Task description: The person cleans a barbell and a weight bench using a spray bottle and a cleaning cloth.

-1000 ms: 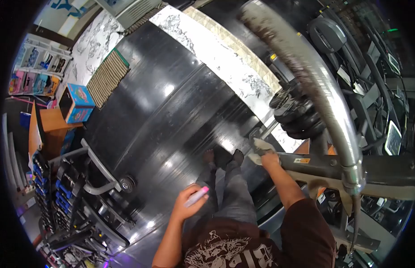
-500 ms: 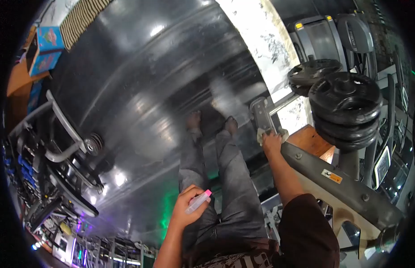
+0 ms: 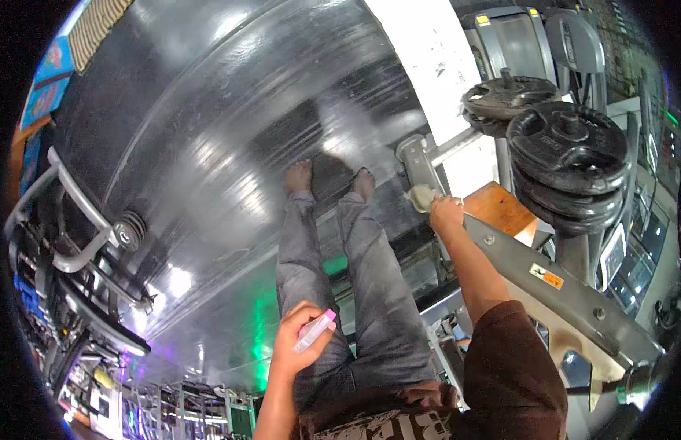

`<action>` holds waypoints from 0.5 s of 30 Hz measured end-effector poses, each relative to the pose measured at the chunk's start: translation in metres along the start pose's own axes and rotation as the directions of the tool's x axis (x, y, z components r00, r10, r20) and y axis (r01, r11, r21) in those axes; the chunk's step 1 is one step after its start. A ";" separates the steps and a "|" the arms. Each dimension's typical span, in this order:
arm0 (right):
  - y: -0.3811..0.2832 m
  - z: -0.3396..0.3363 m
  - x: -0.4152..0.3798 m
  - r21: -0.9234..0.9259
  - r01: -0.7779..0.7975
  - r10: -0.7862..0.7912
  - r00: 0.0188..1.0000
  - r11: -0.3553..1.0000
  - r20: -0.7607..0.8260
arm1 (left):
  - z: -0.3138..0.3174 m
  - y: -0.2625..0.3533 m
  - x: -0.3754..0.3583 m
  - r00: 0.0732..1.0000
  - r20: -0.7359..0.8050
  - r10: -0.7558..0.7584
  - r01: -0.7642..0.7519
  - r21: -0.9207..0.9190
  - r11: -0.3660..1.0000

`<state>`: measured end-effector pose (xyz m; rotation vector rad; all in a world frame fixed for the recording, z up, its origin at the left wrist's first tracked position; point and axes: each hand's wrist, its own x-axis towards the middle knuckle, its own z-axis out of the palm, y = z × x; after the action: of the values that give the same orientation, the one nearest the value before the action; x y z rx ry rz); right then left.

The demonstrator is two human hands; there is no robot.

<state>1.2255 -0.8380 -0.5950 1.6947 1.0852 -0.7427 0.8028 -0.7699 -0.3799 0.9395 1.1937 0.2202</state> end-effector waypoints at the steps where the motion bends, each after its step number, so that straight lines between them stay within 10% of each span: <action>1: -0.002 -0.016 -0.022 -0.095 0.046 -0.046 0.999 0.994 0.006 | -0.001 0.006 0.002 1.000 -0.003 0.030 -0.030 -0.003 1.000; 4: -0.011 -0.017 -0.067 -0.318 0.094 -0.109 0.994 0.944 -0.031 | -0.007 0.020 0.007 1.000 0.000 0.017 -0.017 0.001 1.000; 8: -0.002 0.025 -0.037 -0.155 0.161 -0.197 0.946 0.975 -0.258 | -0.008 0.022 0.014 0.993 -0.039 0.109 -0.110 -0.021 0.994; 15: -0.032 0.022 -0.004 -0.098 0.238 -0.247 0.965 0.966 -0.092 | -0.016 0.027 0.006 0.991 -0.013 0.135 -0.134 0.064 0.989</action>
<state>1.1946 -0.8549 -0.6121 1.5576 1.3962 -0.7551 0.8000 -0.7417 -0.3652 1.0763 1.1596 0.3002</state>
